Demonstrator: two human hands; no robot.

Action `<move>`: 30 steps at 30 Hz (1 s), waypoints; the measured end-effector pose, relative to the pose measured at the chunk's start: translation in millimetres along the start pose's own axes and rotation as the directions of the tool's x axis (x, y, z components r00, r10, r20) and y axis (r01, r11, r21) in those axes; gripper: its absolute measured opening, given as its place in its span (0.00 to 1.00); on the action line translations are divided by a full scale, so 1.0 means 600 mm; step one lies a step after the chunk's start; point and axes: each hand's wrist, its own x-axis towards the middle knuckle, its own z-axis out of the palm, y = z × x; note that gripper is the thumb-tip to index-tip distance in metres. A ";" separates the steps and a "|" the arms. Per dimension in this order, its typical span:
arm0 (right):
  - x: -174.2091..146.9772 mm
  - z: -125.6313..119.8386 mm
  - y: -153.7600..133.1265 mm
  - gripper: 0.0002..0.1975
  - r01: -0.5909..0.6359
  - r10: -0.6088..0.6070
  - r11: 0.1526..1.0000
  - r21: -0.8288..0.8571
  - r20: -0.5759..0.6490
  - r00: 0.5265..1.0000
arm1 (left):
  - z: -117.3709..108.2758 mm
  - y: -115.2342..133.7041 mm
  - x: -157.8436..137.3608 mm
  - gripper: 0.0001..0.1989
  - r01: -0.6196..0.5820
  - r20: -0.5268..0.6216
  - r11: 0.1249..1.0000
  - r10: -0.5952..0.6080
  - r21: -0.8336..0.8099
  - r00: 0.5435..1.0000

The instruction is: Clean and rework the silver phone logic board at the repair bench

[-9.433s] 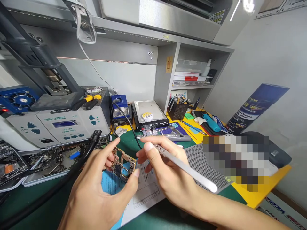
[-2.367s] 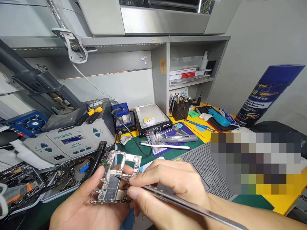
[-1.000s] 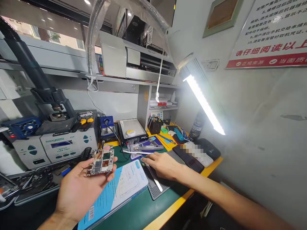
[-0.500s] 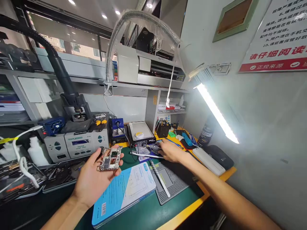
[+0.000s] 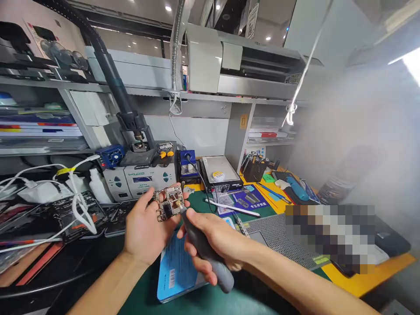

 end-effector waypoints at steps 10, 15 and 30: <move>-0.034 0.002 0.036 0.26 -0.104 0.092 0.993 -0.061 -0.178 0.980 | 0.011 -0.015 -0.019 0.23 0.019 -0.011 0.997 -0.020 -0.068 1.000; -0.040 0.014 0.023 0.23 -0.136 0.086 0.950 -0.282 -0.182 0.980 | 0.012 -0.017 -0.021 0.24 0.069 -0.065 0.997 -0.070 -0.025 0.995; -0.057 0.002 0.029 0.30 -0.041 -0.056 0.888 -0.458 -0.197 0.979 | 0.009 -0.013 -0.024 0.26 0.122 -0.057 0.990 -0.125 -0.066 0.990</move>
